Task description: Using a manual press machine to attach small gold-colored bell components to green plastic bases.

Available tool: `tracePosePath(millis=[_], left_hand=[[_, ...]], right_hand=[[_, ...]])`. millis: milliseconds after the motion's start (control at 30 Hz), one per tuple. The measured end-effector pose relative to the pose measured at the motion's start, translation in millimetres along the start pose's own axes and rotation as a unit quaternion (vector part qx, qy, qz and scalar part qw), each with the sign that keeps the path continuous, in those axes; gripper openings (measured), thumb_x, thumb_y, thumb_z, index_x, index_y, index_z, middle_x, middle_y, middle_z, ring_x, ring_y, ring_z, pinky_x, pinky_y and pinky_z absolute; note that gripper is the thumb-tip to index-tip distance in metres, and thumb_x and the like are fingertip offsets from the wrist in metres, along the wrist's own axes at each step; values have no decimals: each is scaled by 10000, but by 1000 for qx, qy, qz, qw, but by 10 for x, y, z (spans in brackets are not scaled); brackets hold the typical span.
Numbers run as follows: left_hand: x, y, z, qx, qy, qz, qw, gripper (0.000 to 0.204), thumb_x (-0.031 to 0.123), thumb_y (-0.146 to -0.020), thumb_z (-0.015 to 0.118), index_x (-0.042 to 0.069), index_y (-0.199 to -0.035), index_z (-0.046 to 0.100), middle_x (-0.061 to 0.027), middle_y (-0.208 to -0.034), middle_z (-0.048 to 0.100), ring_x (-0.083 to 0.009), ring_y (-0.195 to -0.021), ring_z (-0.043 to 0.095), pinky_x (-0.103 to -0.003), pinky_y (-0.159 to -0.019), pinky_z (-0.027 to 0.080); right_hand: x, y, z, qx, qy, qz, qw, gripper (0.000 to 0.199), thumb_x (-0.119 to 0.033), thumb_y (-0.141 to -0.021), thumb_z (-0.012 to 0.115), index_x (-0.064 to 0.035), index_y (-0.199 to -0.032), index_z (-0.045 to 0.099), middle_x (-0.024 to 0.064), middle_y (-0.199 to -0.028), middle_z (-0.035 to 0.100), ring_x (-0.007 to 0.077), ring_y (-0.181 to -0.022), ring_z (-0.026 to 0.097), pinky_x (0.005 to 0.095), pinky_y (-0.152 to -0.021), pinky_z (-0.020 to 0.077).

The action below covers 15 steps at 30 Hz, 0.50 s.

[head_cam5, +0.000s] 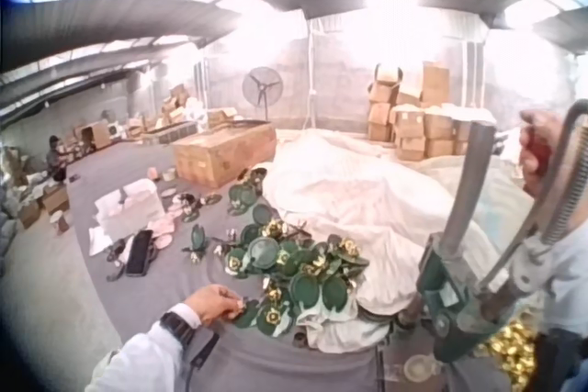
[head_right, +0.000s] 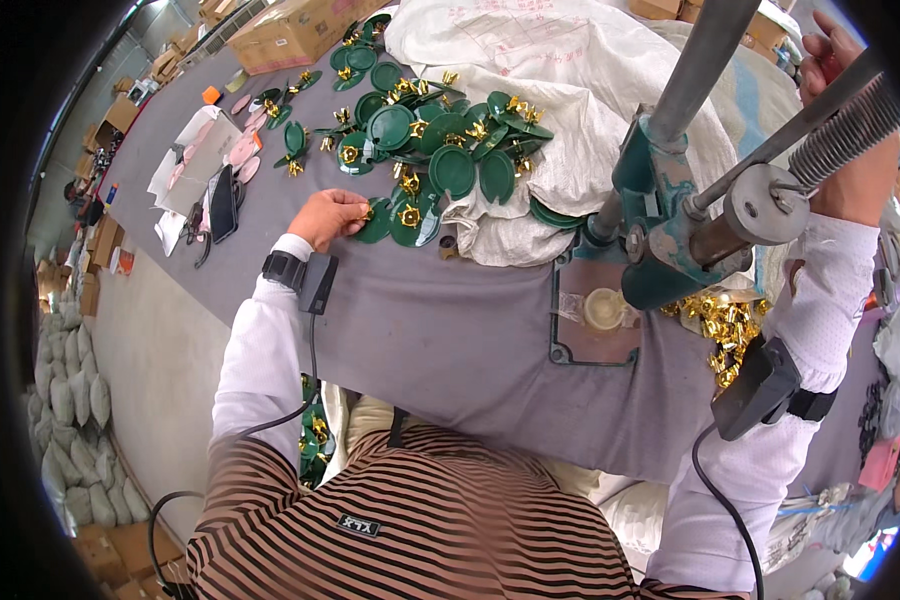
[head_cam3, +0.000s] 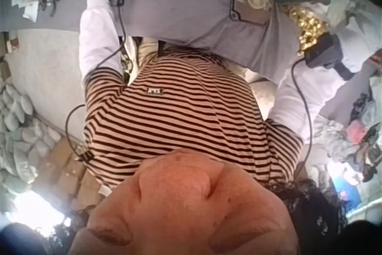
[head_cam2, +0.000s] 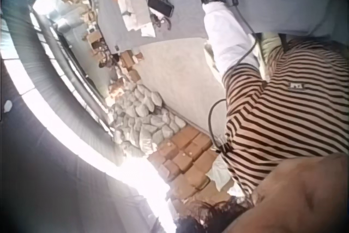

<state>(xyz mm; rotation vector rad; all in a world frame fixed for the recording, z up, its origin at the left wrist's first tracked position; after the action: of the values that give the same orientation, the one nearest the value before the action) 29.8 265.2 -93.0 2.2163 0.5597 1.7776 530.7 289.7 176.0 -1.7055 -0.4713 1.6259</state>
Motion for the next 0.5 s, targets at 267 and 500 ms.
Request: tracePosePath(millis=[267, 500], left_hand=[[134, -65, 9, -18, -73, -27, 997, 170, 56, -850, 700, -11, -993, 635, -52, -881, 654, -117, -745, 629, -223, -640, 557], [129, -177, -48, -74, -103, -31, 991, 159, 34, -859, 685, -1, -984, 593, -46, -945, 618, -152, -831, 638, -264, -756, 590]], right_hand=[[49, -23, -63, 20, 49, -17, 998, 418, -259, -942, 597, 60, -1210, 594, 109, -945, 626, 99, -708, 524, 172, -683, 453], [87, -52, -206, -91, 88, -72, 989, 316, -154, -974, 530, 18, -1236, 576, 89, -1055, 617, 94, -799, 570, 218, -715, 507]])
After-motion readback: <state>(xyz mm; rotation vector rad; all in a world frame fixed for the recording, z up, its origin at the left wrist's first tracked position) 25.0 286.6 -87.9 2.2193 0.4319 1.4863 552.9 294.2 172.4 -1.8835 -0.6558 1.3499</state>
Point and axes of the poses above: each hand's wrist, its own y-axis away from the middle knuckle, its own z-axis out of the palm, x = y × z, the point moved 2 cm from there along -y, towards the middle knuckle
